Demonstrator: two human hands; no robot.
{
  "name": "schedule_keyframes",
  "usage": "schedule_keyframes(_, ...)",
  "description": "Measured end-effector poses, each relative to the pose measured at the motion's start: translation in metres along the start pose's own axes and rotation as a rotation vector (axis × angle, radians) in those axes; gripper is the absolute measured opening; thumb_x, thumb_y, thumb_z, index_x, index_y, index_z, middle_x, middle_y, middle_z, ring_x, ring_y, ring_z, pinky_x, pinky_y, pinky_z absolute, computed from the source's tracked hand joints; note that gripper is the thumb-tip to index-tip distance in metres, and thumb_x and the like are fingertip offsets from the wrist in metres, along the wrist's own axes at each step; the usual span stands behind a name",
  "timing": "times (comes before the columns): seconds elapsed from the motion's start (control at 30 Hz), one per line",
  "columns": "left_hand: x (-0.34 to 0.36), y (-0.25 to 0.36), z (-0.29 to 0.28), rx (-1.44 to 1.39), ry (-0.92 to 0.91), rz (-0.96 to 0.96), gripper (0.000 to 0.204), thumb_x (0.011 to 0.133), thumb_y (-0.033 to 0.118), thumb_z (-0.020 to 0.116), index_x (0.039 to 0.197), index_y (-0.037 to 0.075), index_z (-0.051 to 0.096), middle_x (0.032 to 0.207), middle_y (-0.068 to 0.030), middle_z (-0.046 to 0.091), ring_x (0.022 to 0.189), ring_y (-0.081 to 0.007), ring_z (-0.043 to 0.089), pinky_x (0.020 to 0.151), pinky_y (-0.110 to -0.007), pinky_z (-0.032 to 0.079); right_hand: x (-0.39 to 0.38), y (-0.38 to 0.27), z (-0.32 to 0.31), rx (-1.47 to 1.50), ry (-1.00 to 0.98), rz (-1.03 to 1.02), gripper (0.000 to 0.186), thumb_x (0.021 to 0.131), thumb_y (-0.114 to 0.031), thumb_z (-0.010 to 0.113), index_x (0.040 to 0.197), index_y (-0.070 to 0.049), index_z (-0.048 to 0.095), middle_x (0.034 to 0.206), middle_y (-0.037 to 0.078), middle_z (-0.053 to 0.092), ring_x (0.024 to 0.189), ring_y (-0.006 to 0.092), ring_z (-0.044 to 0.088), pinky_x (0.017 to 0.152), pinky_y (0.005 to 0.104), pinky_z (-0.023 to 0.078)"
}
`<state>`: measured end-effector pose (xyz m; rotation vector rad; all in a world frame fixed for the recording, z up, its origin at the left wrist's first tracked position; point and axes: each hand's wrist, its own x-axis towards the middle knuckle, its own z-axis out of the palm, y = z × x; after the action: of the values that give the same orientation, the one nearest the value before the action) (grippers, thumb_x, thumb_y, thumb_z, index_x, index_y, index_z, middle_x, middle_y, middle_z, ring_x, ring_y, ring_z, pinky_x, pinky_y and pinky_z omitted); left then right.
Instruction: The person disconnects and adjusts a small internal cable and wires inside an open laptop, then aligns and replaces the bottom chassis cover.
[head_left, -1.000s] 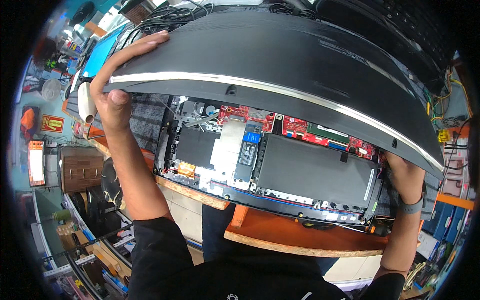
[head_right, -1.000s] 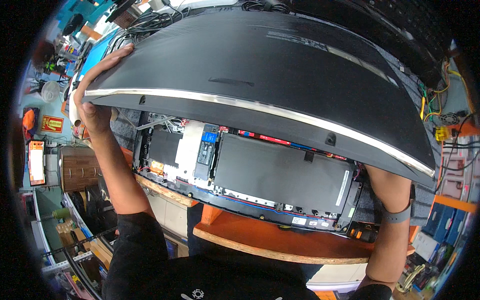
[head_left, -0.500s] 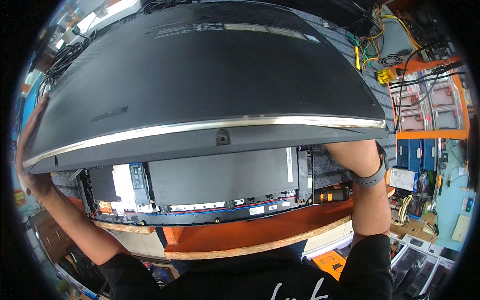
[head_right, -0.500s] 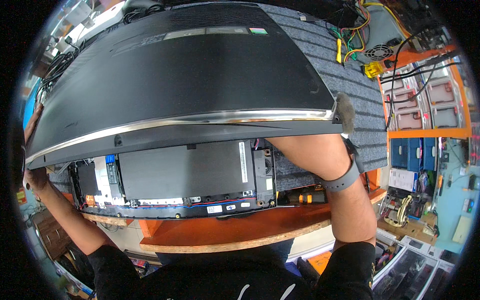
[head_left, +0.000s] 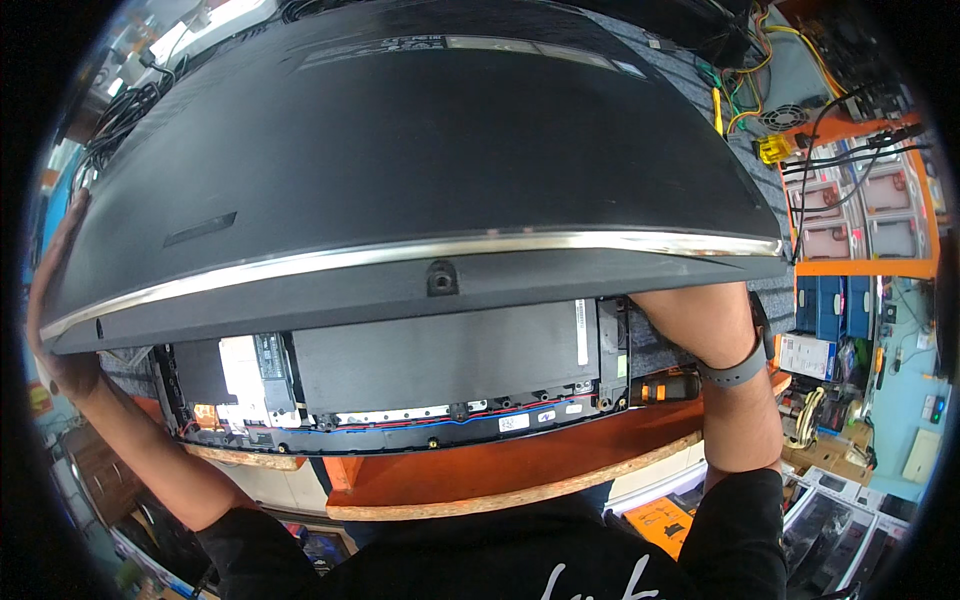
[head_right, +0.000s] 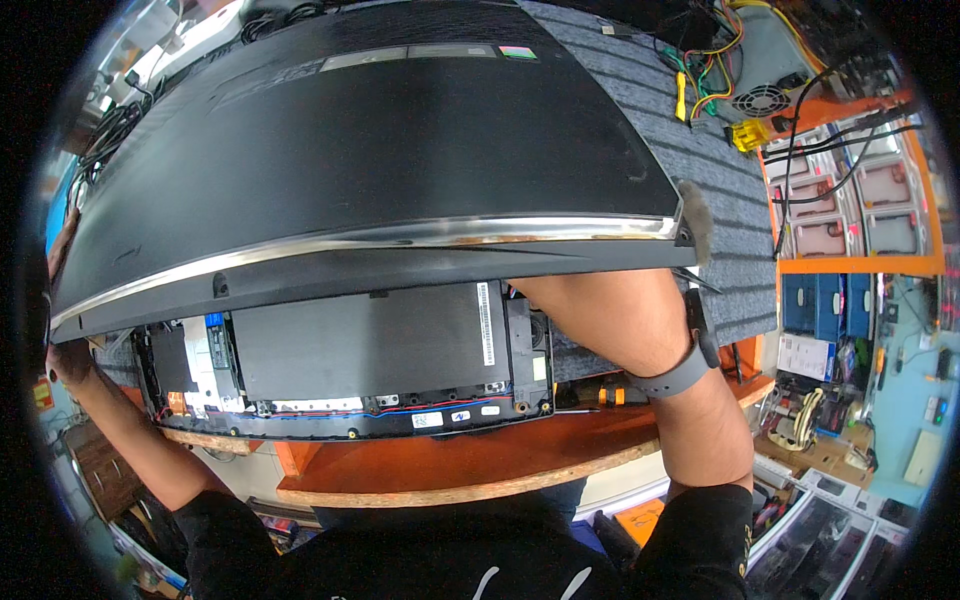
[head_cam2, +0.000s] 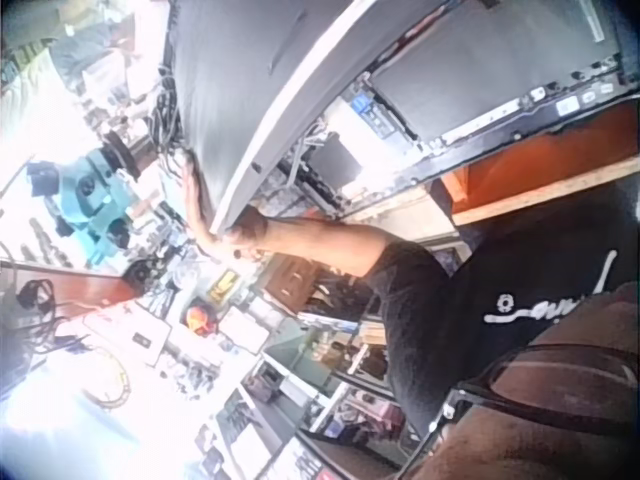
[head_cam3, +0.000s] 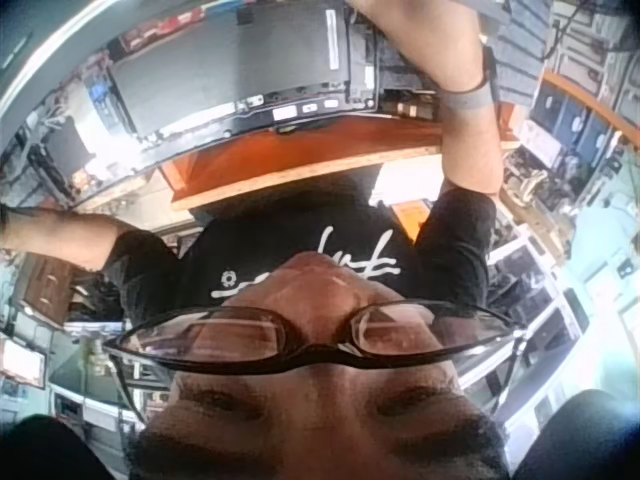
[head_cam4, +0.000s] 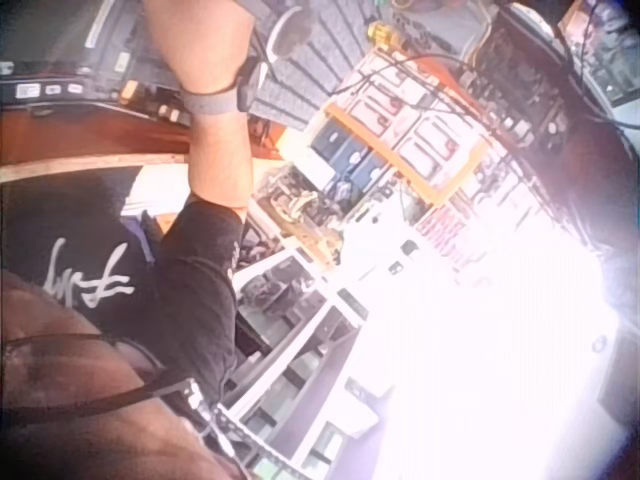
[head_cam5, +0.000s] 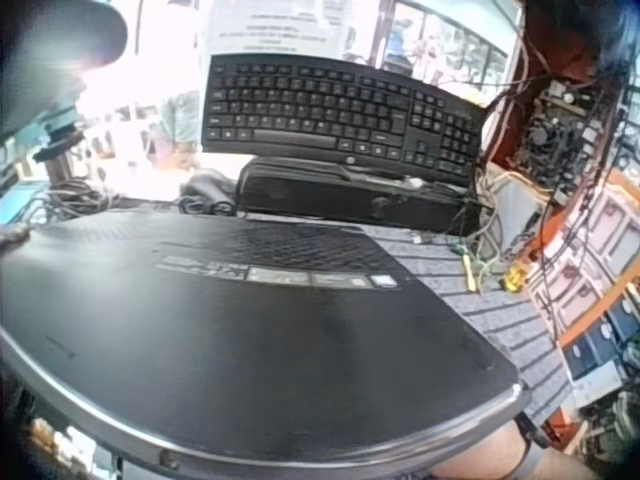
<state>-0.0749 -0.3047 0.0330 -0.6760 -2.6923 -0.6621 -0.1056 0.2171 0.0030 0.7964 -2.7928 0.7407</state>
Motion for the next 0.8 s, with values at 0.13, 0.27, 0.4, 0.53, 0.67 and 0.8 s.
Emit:
schedule_keyframes(0.13,-0.0020,-0.0043,-0.0001,-0.017,-0.011,0.012,0.075,0.076,0.070,0.031,0.123,0.014,0.048,0.130,-0.0181,0.043,0.122,-0.0371,0.038,0.102,-0.051,0.028,0.0004,0.0013,-0.0031,-0.005,-0.016,-0.040,0.018,0.073,-0.017,0.068,0.088,-0.009,0.067,0.076,0.008,0.066,0.064,0.0202,0.063,0.057,0.0283,0.049)
schedule_keyframes(0.27,-0.0023,-0.0087,-0.0025,-0.052,-0.004,-0.001,0.074,0.076,0.070,0.031,0.123,0.016,0.049,0.130,-0.0168,0.043,0.122,-0.0357,0.038,0.103,-0.050,0.028,0.0020,-0.0002,-0.0053,0.069,-0.015,-0.017,0.018,0.073,-0.019,0.068,0.088,-0.009,0.068,0.077,0.008,0.066,0.065,0.0203,0.063,0.057,0.0284,0.049)
schedule_keyframes(0.4,-0.0028,-0.0051,-0.0006,-0.029,0.010,-0.039,0.074,0.074,0.071,0.033,0.123,0.018,0.049,0.131,-0.0145,0.043,0.123,-0.0341,0.038,0.104,-0.050,0.027,0.0014,-0.0009,-0.0039,0.056,-0.027,-0.010,0.020,0.073,-0.021,0.068,0.090,-0.010,0.068,0.079,0.008,0.066,0.066,0.0203,0.064,0.057,0.0282,0.049)
schedule_keyframes(0.53,-0.0029,-0.0062,-0.0050,-0.016,-0.031,-0.003,0.077,0.073,0.073,0.031,0.124,0.018,0.047,0.132,-0.0149,0.042,0.123,-0.0344,0.037,0.104,-0.050,0.027,0.0011,-0.0004,-0.0026,0.002,-0.040,0.023,0.021,0.073,-0.023,0.068,0.090,-0.010,0.068,0.079,0.009,0.067,0.066,0.0205,0.064,0.056,0.0281,0.049)
schedule_keyframes(0.67,-0.0049,-0.0107,-0.0052,-0.017,-0.038,0.024,0.081,0.072,0.075,0.029,0.126,0.017,0.046,0.133,-0.0162,0.040,0.124,-0.0350,0.036,0.103,-0.051,0.027,0.0013,0.0016,-0.0022,0.016,-0.035,0.005,0.021,0.074,-0.024,0.067,0.090,-0.009,0.068,0.077,0.009,0.066,0.064,0.0211,0.064,0.054,0.0288,0.049)
schedule_keyframes(0.8,-0.0045,-0.0118,-0.0057,-0.005,-0.045,0.043,0.082,0.071,0.076,0.028,0.126,0.017,0.045,0.133,-0.0162,0.039,0.124,-0.0349,0.036,0.103,-0.051,0.027,0.0008,0.0058,0.0031,-0.033,-0.041,-0.027,0.019,0.075,-0.022,0.066,0.088,-0.009,0.067,0.074,0.008,0.066,0.061,0.0205,0.063,0.053,0.0290,0.049)
